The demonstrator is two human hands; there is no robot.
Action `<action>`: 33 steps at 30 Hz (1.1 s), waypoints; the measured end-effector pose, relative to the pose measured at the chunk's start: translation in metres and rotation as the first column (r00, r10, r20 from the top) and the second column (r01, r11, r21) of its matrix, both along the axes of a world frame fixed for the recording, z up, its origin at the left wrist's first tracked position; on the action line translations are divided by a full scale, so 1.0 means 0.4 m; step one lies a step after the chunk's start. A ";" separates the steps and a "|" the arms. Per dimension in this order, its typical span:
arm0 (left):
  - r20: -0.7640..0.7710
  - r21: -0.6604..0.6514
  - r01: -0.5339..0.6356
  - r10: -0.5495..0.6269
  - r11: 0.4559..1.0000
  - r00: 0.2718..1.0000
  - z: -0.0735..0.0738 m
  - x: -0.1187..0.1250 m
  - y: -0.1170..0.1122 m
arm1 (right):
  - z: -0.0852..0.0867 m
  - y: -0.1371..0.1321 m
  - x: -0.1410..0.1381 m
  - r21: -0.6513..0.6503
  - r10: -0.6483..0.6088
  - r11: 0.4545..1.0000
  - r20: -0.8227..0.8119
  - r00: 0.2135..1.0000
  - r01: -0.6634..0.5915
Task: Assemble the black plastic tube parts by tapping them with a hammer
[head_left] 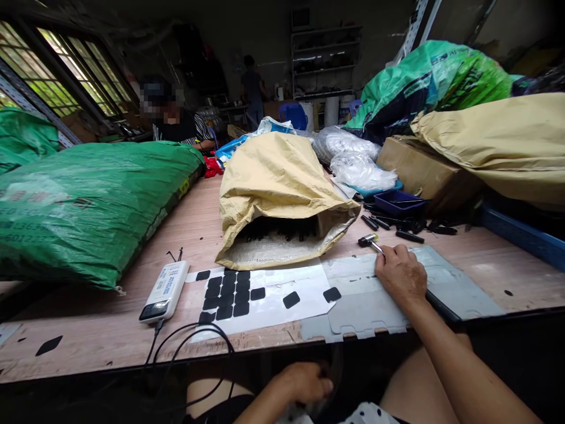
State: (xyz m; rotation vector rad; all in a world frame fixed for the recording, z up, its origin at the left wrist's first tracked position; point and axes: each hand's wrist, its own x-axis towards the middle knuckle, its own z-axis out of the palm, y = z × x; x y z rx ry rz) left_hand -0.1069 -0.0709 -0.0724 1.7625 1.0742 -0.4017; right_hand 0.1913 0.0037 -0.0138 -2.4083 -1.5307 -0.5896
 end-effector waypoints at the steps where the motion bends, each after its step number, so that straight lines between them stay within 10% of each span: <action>1: 0.035 -0.039 0.127 -0.125 0.991 0.991 0.035 0.006 -0.006 | 0.000 -0.001 0.000 0.000 0.001 1.000 0.001 1.000 -0.001; 4: 0.310 -0.137 0.425 -0.368 0.895 0.876 0.169 0.025 0.007 | 0.000 -0.002 -0.001 -0.005 -0.001 1.000 0.001 1.000 0.001; 6: 0.527 -0.236 0.451 -0.277 0.861 0.804 0.259 0.036 0.055 | 0.001 -0.003 -0.002 -0.006 -0.001 1.000 0.001 1.000 0.001; 10: 0.624 -0.075 -0.007 0.052 0.997 0.780 0.356 0.057 0.244 | 0.000 -0.002 -0.002 -0.004 0.000 1.000 0.005 1.000 0.000; 11: 0.609 0.101 -0.241 0.131 0.965 0.782 0.360 0.063 0.301 | 0.000 -0.001 -0.001 -0.004 -0.001 1.000 0.001 1.000 0.001; 13: 0.533 0.450 -0.542 0.273 0.710 0.801 0.347 0.077 0.407 | 0.000 0.000 0.000 -0.003 0.001 1.000 -0.013 1.000 -0.001; 15: 0.384 0.712 -0.524 0.364 0.468 0.848 0.322 0.089 0.487 | 0.001 0.002 0.000 -0.001 0.006 1.000 -0.027 1.000 -0.006; 17: 0.231 0.839 -0.395 0.412 0.374 0.882 0.296 0.098 0.534 | 0.003 0.002 0.000 0.000 0.012 1.000 -0.036 0.999 -0.012; 26: 0.078 0.914 -0.229 0.407 0.335 0.910 0.255 0.100 0.539 | 0.012 0.002 -0.005 -0.025 -0.001 1.000 -0.023 1.000 0.001; 33: -0.021 0.895 -0.177 0.435 0.409 0.900 0.278 0.084 0.514 | 0.011 0.002 -0.006 -0.025 -0.004 1.000 -0.015 1.000 0.003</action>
